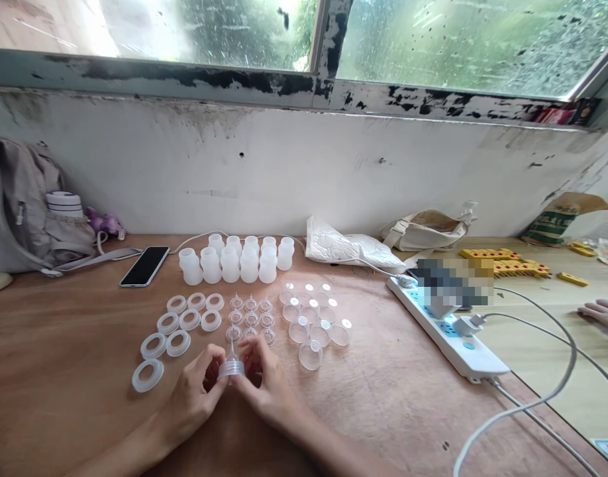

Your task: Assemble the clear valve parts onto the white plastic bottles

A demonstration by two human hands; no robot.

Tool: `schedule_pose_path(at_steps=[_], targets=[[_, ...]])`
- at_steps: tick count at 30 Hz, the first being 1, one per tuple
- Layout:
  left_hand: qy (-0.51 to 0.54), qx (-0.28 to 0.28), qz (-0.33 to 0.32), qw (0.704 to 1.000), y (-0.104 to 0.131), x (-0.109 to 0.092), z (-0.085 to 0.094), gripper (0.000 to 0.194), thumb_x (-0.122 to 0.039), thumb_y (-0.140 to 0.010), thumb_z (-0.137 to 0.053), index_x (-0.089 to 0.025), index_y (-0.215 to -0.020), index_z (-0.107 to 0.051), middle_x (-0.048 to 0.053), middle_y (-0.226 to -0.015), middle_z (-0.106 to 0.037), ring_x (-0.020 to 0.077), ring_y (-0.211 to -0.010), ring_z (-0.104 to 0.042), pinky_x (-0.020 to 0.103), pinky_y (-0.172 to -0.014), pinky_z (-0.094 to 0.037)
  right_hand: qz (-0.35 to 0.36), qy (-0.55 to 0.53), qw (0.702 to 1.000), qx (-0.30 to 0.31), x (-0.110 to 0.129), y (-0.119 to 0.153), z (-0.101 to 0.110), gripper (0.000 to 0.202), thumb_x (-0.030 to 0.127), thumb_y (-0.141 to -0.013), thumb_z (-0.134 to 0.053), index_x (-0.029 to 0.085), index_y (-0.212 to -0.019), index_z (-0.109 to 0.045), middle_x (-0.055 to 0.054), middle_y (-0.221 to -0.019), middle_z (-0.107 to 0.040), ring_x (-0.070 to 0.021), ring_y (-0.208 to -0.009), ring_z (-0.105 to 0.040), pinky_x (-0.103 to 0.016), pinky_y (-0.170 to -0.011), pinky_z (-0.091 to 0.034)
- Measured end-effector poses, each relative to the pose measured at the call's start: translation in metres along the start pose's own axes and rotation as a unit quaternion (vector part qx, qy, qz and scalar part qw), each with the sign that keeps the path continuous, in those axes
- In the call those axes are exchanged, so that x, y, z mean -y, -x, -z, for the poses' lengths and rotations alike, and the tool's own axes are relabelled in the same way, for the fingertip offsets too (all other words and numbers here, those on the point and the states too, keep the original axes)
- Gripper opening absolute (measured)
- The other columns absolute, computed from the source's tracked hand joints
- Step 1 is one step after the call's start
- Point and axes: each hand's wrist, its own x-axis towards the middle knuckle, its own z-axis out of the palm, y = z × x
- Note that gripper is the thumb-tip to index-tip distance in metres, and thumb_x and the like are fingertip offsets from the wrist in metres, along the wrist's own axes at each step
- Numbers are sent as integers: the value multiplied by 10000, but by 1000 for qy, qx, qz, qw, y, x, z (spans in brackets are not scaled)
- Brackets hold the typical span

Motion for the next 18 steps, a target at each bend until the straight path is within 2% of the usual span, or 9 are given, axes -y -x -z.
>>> schedule_pose_path(at_steps=[2,5,8,11,15,18], targets=[[7,-3,-10,1000,-1,3,3,36,-176,-806,-424,-209,-793,-425,-14,-743,-509,102,-594,-504,195,-522,-409,-20,-119,992,24,-1,-2,3,417,292,-751,-561,242,-1115,-364,-12,-867,-505,-135,-715,-526,-267,-642,-441],[27,5,-32,999,-2,9,5,80,-152,-820,-386,-206,-802,-442,18,-852,-519,119,-692,-541,198,-552,-438,-57,-207,976,40,-4,-6,4,472,390,-745,-578,253,-1143,-364,-17,-904,-505,-122,-651,-547,-273,-595,-461],[60,16,-49,997,-4,12,6,89,-135,-810,-387,-201,-803,-446,34,-889,-519,135,-764,-549,225,-634,-472,-79,-178,981,19,-4,-10,4,329,412,-728,-605,200,-955,-499,9,-750,-529,-104,-565,-533,-245,-529,-445],[99,8,-49,994,-5,9,8,120,-139,-778,-427,-200,-880,-445,49,-929,-523,154,-835,-547,262,-719,-482,-80,-151,985,-14,-2,-11,5,265,419,-720,-614,177,-783,-525,14,-662,-546,-112,-570,-541,-254,-553,-459],[115,2,-84,990,-7,4,14,338,-149,-715,-487,-204,-1040,-412,73,-1043,-502,195,-960,-515,323,-822,-453,-73,-155,984,-42,1,-10,7,274,417,-706,-629,185,-763,-497,19,-628,-568,-119,-568,-557,-268,-577,-469],[71,7,-79,994,-7,3,16,380,-195,-689,-570,-214,-1032,-407,62,-1000,-503,201,-932,-511,341,-814,-447,-69,-132,989,-23,2,-8,7,271,416,-709,-627,185,-736,-488,19,-617,-574,-126,-576,-567,-266,-578,-462]])
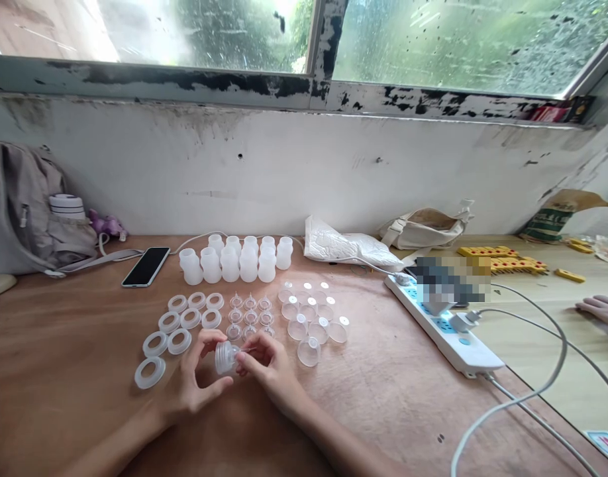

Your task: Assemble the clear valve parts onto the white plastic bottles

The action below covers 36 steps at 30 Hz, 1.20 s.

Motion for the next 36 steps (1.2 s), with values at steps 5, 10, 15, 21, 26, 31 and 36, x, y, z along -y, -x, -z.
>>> schedule_pose_path(at_steps=[5,10,15,21,26,31,36], targets=[[-41,9,12,999,-2,-1,1,284,-242,-716,-567,-202,-959,-424,43,-917,-517,176,-851,-526,323,-781,-452,21,71,997,16,3,2,0,253,416,-756,-575,176,-711,-510,23,-629,-542,-102,-551,-522,-226,-522,-412],[-80,-16,-2,997,-5,-3,5,274,-233,-669,-592,-190,-909,-466,26,-853,-546,168,-803,-540,307,-750,-460,43,114,993,12,7,4,1,250,404,-789,-544,175,-699,-503,33,-592,-493,-85,-512,-464,-208,-488,-377],[-62,22,23,998,-5,-4,10,399,-341,-685,-618,-200,-1032,-480,24,-867,-578,133,-681,-557,274,-661,-483,74,160,984,-13,4,5,6,281,417,-817,-498,177,-672,-483,33,-575,-473,-85,-488,-446,-209,-466,-356],[-151,-159,105,970,-43,24,45,315,-412,-775,-498,-200,-1000,-436,52,-946,-559,158,-755,-582,299,-682,-479,101,193,973,-79,-3,4,11,385,443,-848,-427,182,-566,-405,37,-513,-431,-81,-449,-396,-207,-431,-314],[-261,-237,178,919,-96,67,85,531,-412,-640,-617,-152,-1045,-393,140,-1147,-474,265,-1053,-495,378,-870,-391,116,201,970,-73,-6,2,9,328,443,-838,-444,181,-640,-444,25,-564,-460,-89,-469,-423,-208,-435,-337],[-251,-216,220,918,-120,85,98,500,-401,-540,-694,-128,-910,-497,148,-988,-599,299,-961,-559,352,-805,-417,127,209,967,-68,-6,1,12,276,400,-853,-440,178,-692,-473,24,-581,-465,-88,-467,-433,-210,-434,-349],[-252,-262,211,908,-113,64,101,478,-456,-683,-562,-112,-1000,-465,179,-1014,-583,316,-944,-558,387,-777,-417,139,173,970,-95,-3,3,11,241,378,-857,-447,172,-742,-501,6,-595,-521,-112,-504,-517,-234,-486,-419]])
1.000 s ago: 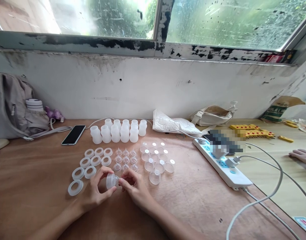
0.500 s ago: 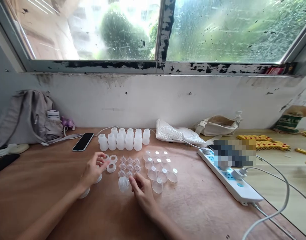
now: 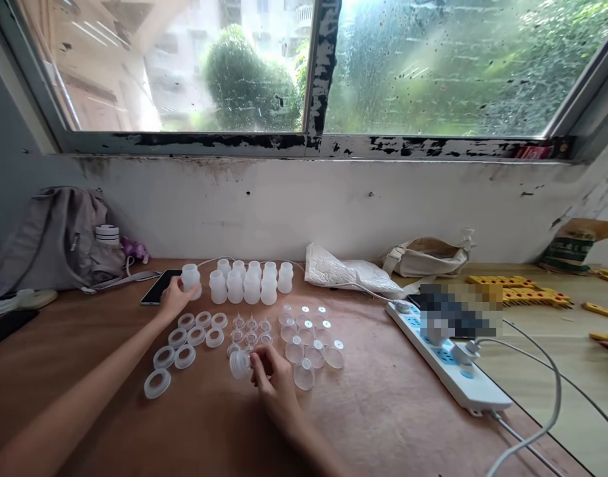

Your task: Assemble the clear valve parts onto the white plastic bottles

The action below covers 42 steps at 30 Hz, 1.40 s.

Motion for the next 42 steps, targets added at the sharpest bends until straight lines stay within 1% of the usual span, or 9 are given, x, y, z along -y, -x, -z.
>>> schedule_pose_path(at_steps=[3,7,9,12,21,26,31,38,42], targets=[[28,4,-54,998,30,-15,15,439,-452,-757,-481,-167,-1086,-420,91,-1018,-581,229,-909,-575,310,-778,-432,0,-43,998,-42,1,1,0,219,375,-847,-470,167,-806,-526,-28,-641,-594,-153,-601,-594,-273,-572,-484],[80,117,-240,960,91,-32,21,412,-428,-727,-538,-188,-1058,-483,70,-1019,-554,225,-886,-565,327,-776,-446,-3,-93,988,-123,1,-1,5,188,363,-819,-521,182,-868,-530,-43,-753,-637,-172,-683,-630,-318,-650,-529],[119,162,-266,943,118,-34,19,501,-382,-694,-597,-202,-1132,-436,67,-1016,-563,228,-913,-558,333,-796,-448,3,-93,984,-149,1,-3,10,164,343,-813,-534,192,-876,-534,-35,-769,-639,-168,-683,-631,-326,-659,-536],[169,196,-256,931,142,-31,14,402,-321,-703,-592,-200,-1061,-454,58,-970,-580,202,-834,-581,295,-715,-477,18,-71,985,-155,1,-5,16,138,311,-810,-542,195,-884,-550,-29,-755,-636,-163,-666,-626,-318,-643,-536],[181,184,-281,924,140,-22,17,318,-265,-713,-593,-193,-1014,-518,72,-971,-548,219,-912,-537,345,-794,-444,32,-28,996,-78,0,-1,14,164,237,-813,-543,220,-975,-554,-28,-805,-630,-146,-678,-619,-271,-617,-514],[207,189,-262,923,142,-23,19,288,-261,-700,-588,-184,-971,-527,62,-897,-556,203,-815,-548,325,-713,-459,13,-18,998,-54,4,-2,17,55,245,-811,-544,199,-833,-564,-4,-661,-601,-132,-606,-594,-234,-553,-477],[213,203,-248,923,141,-24,20,262,-222,-679,-583,-178,-933,-533,52,-877,-547,194,-806,-541,320,-717,-448,-4,-11,999,-32,4,-2,18,115,286,-823,-519,182,-777,-539,-3,-610,-571,-128,-570,-559,-234,-532,-443],[234,222,-260,910,139,-22,20,257,-209,-657,-582,-175,-908,-537,43,-848,-538,185,-777,-533,315,-700,-440,-19,70,997,-2,9,-1,20,256,344,-842,-455,177,-648,-469,20,-554,-441,-99,-485,-423,-218,-453,-339],[236,216,-279,905,141,-22,19,282,-212,-650,-590,-176,-925,-536,48,-847,-536,189,-778,-530,322,-701,-442,2,113,994,-6,10,-2,20,363,352,-842,-433,188,-532,-343,48,-498,-308,-80,-454,-285,-222,-433,-236]])
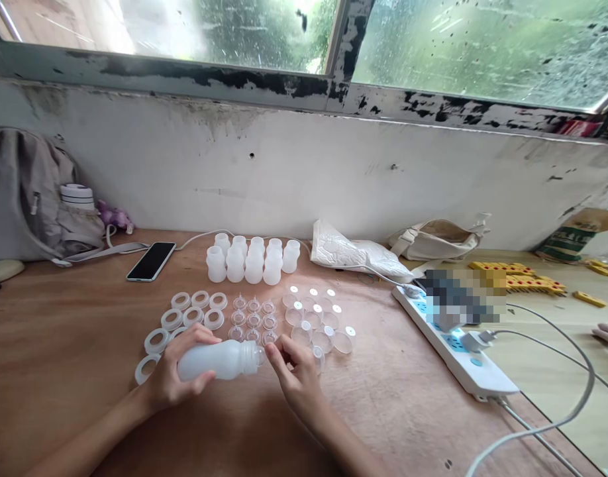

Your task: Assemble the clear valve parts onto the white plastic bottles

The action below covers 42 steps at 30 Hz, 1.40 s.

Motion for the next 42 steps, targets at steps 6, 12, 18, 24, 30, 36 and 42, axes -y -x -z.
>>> schedule_pose_path(at_steps=[6,12,18,24,30,36,42], targets=[[6,6,-28,1000,1,3,-2,313,-227,-644,-589,-184,-949,-531,52,-841,-542,195,-773,-530,330,-682,-448,-29,-18,998,46,-5,-2,-3,446,400,-853,-369,196,-499,-191,55,-509,-162,-72,-448,-171,-242,-436,-156],[7,-5,-17,1000,-1,6,-2,283,-257,-649,-582,-179,-918,-545,49,-829,-552,191,-756,-530,334,-684,-446,-3,0,996,93,1,-3,1,358,423,-848,-373,194,-579,-316,44,-535,-301,-95,-496,-298,-231,-470,-222],[-7,13,-39,999,1,3,-1,291,-233,-668,-586,-175,-950,-546,52,-830,-560,184,-756,-538,317,-673,-460,-6,21,996,84,2,0,0,400,370,-872,-366,186,-528,-274,47,-523,-272,-90,-490,-290,-237,-487,-234],[-63,-15,-51,997,3,-1,1,341,-259,-673,-607,-159,-991,-536,68,-885,-553,195,-810,-552,310,-711,-467,-15,-56,997,55,-2,-1,-1,259,395,-844,-436,179,-710,-489,27,-604,-437,-87,-490,-386,-216,-454,-307],[19,77,143,986,-1,-2,-5,206,-344,-768,-520,-180,-890,-547,16,-789,-590,148,-660,-564,243,-561,-464,-6,-73,990,124,4,1,-3,313,371,-801,-528,226,-1079,-536,-57,-1002,-577,-161,-800,-557,-255,-643,-461],[-93,24,-5,995,7,-2,-14,316,-306,-744,-577,-175,-1023,-507,65,-922,-572,194,-846,-566,318,-731,-490,-41,-48,994,91,3,2,-4,283,384,-820,-498,188,-1008,-575,-51,-852,-624,-138,-632,-565,-252,-565,-461],[-211,-23,-175,961,14,5,-13,443,-259,-754,-589,-182,-1148,-400,86,-944,-571,190,-859,-585,297,-727,-512,-75,-82,989,99,13,5,-4,292,401,-817,-498,172,-981,-575,-43,-781,-624,-131,-570,-568,-258,-542,-472]])
